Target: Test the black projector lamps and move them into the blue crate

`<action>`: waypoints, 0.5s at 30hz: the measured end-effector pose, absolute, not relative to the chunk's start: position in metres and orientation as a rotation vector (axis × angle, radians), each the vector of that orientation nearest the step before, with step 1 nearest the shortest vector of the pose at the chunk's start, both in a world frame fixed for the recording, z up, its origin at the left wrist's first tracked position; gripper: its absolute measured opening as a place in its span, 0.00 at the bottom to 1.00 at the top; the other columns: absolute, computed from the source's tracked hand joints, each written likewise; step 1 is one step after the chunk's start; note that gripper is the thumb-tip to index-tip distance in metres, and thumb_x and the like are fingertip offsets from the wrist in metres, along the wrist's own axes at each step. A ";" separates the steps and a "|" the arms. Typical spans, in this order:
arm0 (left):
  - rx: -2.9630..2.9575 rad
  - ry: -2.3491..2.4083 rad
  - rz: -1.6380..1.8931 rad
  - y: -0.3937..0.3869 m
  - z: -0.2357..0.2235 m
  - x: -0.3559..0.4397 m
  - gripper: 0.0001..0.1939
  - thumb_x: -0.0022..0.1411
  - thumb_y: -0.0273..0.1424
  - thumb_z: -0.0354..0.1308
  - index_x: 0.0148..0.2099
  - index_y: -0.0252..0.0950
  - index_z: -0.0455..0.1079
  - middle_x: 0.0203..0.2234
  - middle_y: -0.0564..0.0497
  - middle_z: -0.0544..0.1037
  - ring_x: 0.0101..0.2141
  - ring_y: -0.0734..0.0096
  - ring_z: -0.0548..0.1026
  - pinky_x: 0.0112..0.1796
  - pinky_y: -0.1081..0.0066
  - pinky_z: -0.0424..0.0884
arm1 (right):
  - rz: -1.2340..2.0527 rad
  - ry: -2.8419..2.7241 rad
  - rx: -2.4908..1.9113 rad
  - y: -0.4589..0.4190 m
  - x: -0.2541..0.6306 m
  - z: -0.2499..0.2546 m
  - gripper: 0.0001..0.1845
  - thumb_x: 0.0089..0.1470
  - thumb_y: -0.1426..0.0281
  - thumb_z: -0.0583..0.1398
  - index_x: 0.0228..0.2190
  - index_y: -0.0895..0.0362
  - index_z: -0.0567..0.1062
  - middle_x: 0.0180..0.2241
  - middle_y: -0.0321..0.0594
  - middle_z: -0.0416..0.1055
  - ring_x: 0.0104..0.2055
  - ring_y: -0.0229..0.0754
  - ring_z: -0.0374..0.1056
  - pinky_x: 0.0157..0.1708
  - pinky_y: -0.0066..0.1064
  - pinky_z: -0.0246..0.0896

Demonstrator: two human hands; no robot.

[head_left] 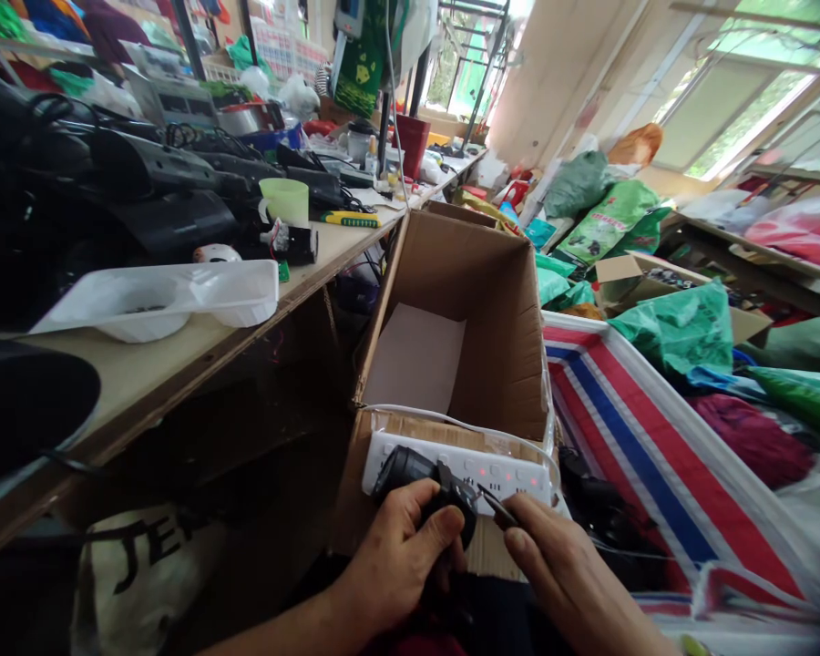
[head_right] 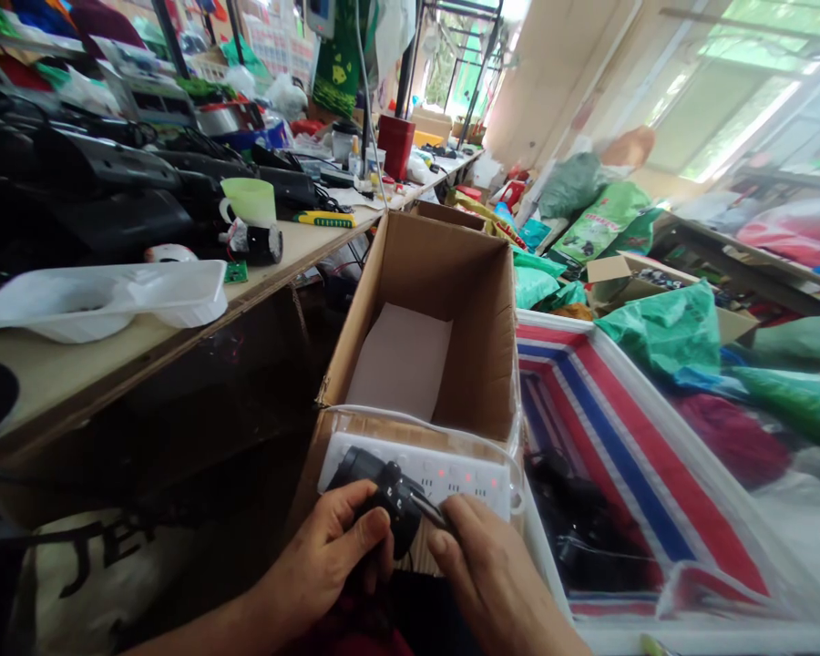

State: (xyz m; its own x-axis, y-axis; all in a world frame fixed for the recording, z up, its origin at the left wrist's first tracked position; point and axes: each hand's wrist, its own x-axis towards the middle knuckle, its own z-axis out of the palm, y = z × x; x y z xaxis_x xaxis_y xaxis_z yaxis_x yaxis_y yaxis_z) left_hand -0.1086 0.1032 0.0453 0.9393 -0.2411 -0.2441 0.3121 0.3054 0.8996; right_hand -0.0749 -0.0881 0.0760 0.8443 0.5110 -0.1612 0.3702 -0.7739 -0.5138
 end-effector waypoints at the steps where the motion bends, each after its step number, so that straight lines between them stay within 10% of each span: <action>1: 1.206 0.060 -0.356 0.103 0.046 -0.108 0.23 0.57 0.51 0.54 0.33 0.34 0.62 0.18 0.55 0.69 0.16 0.81 0.63 0.17 0.80 0.56 | 0.391 -0.660 -2.553 -0.087 -0.075 0.076 0.18 0.62 0.57 0.45 0.30 0.54 0.65 0.30 0.37 0.68 0.31 0.38 0.65 0.32 0.30 0.59; 15: 1.227 -0.032 -0.413 0.109 0.053 -0.113 0.22 0.56 0.51 0.55 0.32 0.34 0.63 0.17 0.56 0.66 0.15 0.81 0.59 0.15 0.79 0.55 | 0.282 -0.745 -2.529 -0.080 -0.082 0.078 0.18 0.63 0.60 0.44 0.27 0.53 0.66 0.25 0.35 0.70 0.26 0.36 0.66 0.27 0.26 0.61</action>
